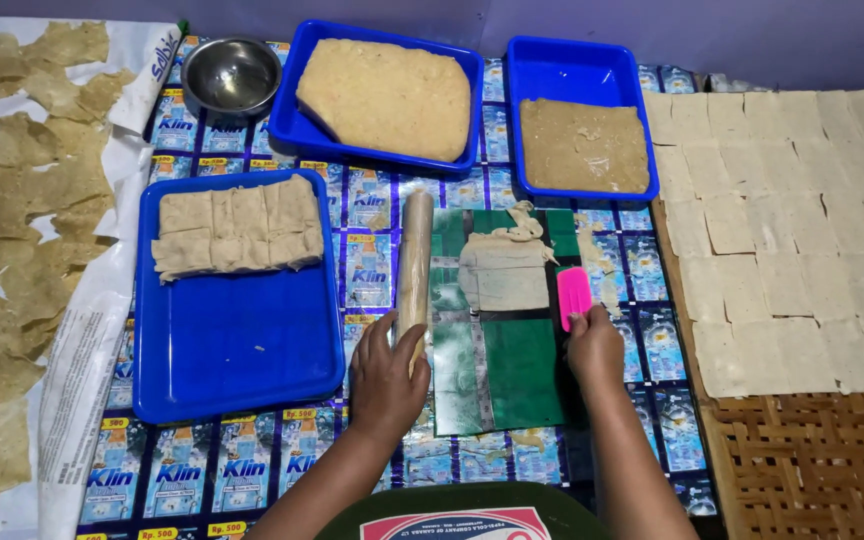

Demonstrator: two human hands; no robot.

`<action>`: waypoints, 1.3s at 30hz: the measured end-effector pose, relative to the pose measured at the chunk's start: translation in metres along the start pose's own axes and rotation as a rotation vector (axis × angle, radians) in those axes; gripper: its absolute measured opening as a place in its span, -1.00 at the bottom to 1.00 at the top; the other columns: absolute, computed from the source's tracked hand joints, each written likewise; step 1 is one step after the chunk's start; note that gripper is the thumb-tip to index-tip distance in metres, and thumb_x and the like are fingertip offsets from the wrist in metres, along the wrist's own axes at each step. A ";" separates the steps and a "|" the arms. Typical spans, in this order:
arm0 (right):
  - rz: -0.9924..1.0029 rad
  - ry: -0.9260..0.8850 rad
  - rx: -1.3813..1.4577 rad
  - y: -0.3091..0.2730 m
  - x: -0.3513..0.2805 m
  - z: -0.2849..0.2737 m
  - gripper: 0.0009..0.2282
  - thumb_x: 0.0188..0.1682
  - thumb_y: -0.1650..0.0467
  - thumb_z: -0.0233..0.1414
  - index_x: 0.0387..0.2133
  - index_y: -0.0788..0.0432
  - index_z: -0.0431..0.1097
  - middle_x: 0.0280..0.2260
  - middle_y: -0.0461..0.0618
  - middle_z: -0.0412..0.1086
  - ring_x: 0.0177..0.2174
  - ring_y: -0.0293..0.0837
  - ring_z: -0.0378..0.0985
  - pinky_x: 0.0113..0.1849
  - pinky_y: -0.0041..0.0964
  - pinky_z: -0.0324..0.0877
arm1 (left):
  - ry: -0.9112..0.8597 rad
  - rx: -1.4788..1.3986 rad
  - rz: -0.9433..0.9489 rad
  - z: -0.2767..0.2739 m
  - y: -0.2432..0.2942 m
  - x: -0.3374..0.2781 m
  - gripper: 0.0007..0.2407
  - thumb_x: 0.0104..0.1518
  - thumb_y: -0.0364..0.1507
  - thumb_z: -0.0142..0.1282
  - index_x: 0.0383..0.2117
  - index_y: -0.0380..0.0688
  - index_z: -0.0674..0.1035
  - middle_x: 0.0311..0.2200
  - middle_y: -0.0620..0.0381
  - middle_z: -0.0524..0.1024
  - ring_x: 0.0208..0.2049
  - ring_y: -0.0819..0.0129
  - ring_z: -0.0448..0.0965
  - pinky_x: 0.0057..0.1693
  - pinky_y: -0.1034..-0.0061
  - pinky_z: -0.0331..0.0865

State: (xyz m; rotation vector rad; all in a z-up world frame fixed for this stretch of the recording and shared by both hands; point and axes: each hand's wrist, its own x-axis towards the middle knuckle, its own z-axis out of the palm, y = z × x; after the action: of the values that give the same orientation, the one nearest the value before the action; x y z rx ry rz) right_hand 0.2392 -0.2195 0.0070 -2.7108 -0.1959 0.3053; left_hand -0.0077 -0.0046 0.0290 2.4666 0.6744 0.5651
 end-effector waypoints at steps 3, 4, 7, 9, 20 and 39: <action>0.015 -0.023 0.041 0.003 0.007 0.023 -0.72 0.13 0.19 -0.03 -0.27 0.15 0.43 -0.32 0.33 0.54 -0.08 0.35 0.55 -0.06 0.18 0.42 | 0.046 0.006 0.097 -0.010 0.022 0.018 -0.67 0.16 -0.42 0.04 0.08 0.03 0.53 0.20 -0.23 0.29 0.32 -0.34 0.19 0.31 -0.11 0.13; 0.018 -0.023 0.043 0.000 0.005 0.021 -0.72 0.13 0.19 -0.03 -0.27 0.15 0.43 -0.32 0.33 0.54 -0.08 0.35 0.55 -0.06 0.18 0.42 | 0.043 0.008 0.100 -0.004 0.027 0.024 -0.67 0.16 -0.42 0.04 0.08 0.03 0.53 0.20 -0.23 0.29 0.32 -0.34 0.19 0.31 -0.11 0.13; 0.016 -0.042 0.049 -0.008 0.000 0.012 -0.72 0.10 0.16 -0.01 -0.29 0.12 0.45 -0.36 0.27 0.55 -0.11 0.32 0.58 -0.08 0.16 0.45 | 0.017 -0.247 0.170 0.013 0.039 0.043 -0.67 0.16 -0.52 0.02 0.08 -0.06 0.53 0.16 -0.25 0.32 0.26 -0.41 0.27 0.28 -0.14 0.22; 0.039 -0.045 0.131 -0.012 -0.001 0.000 -0.70 0.13 0.18 -0.04 -0.39 0.15 0.43 -0.55 0.09 0.55 -0.17 0.25 0.62 -0.05 0.10 0.44 | -0.187 -0.558 0.095 0.027 0.042 0.055 -0.69 0.23 -0.52 -0.08 0.10 -0.11 0.54 0.09 -0.14 0.44 0.22 -0.24 0.40 0.28 0.05 0.30; -0.069 -0.149 0.038 -0.036 -0.014 0.021 -0.77 0.10 0.22 -0.05 -0.15 0.08 0.39 -0.26 0.34 0.54 -0.09 0.38 0.55 -0.09 0.24 0.44 | -0.363 -1.375 -0.846 0.184 0.039 0.119 -0.60 0.33 -0.31 -0.13 0.19 -0.33 0.44 -0.01 -0.34 0.53 -0.04 0.03 0.64 0.08 0.21 0.54; -0.078 0.010 -0.067 -0.001 -0.067 0.036 -0.77 0.08 0.22 -0.06 -0.02 -0.13 0.21 -0.09 -0.03 0.30 -0.14 0.30 0.54 -0.22 0.23 0.53 | -0.154 -1.217 -0.877 0.187 0.030 0.122 -0.71 0.10 -0.54 0.22 -0.03 -0.37 0.61 -0.23 -0.23 0.57 -0.36 0.10 0.66 -0.24 0.22 0.70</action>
State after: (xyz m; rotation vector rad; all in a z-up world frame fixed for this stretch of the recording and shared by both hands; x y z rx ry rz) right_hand 0.1656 -0.2171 -0.0125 -2.7616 -0.3127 0.2669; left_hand 0.1940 -0.0269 -0.0690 0.9380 0.8831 0.2640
